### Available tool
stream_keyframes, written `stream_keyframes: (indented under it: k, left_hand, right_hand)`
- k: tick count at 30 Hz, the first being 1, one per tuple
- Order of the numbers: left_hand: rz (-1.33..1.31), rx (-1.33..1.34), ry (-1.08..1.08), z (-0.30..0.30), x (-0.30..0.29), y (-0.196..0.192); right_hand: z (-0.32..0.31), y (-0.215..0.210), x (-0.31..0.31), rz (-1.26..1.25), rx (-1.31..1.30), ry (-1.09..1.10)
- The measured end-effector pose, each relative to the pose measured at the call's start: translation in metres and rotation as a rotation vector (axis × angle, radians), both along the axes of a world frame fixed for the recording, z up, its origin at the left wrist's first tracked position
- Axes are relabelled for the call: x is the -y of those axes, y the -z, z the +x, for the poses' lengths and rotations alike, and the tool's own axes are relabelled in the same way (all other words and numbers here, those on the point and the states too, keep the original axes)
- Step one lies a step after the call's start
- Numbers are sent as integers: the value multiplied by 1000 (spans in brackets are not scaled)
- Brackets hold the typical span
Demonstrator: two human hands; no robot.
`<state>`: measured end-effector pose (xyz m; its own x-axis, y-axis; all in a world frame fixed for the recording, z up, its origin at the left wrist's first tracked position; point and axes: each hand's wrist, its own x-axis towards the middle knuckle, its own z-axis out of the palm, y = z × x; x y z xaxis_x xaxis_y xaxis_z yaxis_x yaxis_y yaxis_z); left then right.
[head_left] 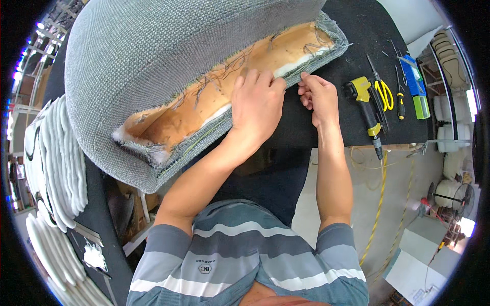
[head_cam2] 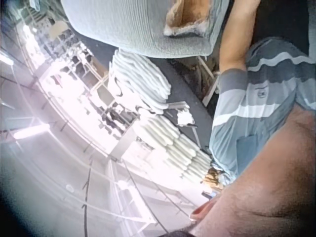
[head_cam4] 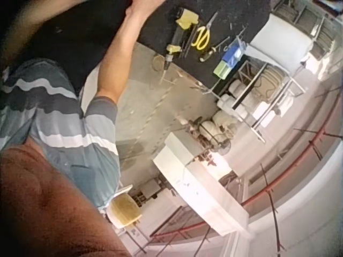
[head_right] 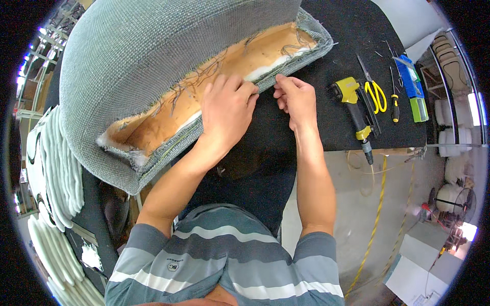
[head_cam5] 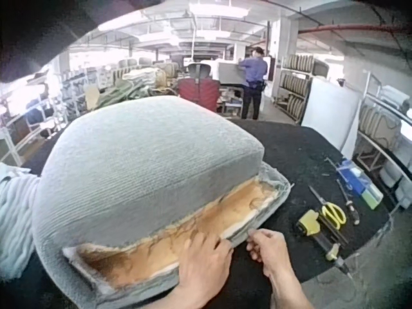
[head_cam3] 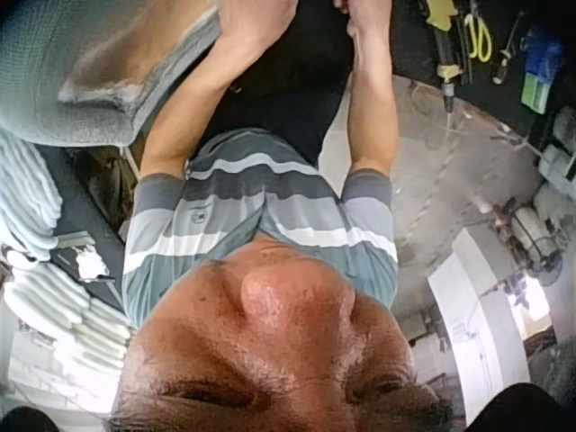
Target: The recorder uses a pneumatic staple gun and scissors to attach and trim fabric onto a padded chair component.
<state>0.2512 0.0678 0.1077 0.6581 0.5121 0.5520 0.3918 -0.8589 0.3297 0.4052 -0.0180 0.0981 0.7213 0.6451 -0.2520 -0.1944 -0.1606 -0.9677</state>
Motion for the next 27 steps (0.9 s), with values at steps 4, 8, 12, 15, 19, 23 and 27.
stream_keyframes:
  k: [4,8,12,15,19,23,27]
  left_hand:
    - [-58,32,22,4,0,-2]
    - [-73,66,47,3,-3,2]
    - [-109,109,51,3,-2,1]
    - [-107,108,49,1,-3,1]
    - [-86,105,48,2,-4,4]
    - [-113,77,27,1,0,-3]
    - [-85,83,12,4,0,-4]
  right_hand:
    - [3,0,0,-33,4,-29]
    - [2,-4,-1,-57,-15,3]
    - [12,-5,-1,-8,-94,46]
    - [10,-1,0,16,-69,11]
    - [-5,-6,-2,-112,35,-58]
    - [-7,-5,-1,-55,17,-77]
    - [-3,-1,-1,-46,47,-101]
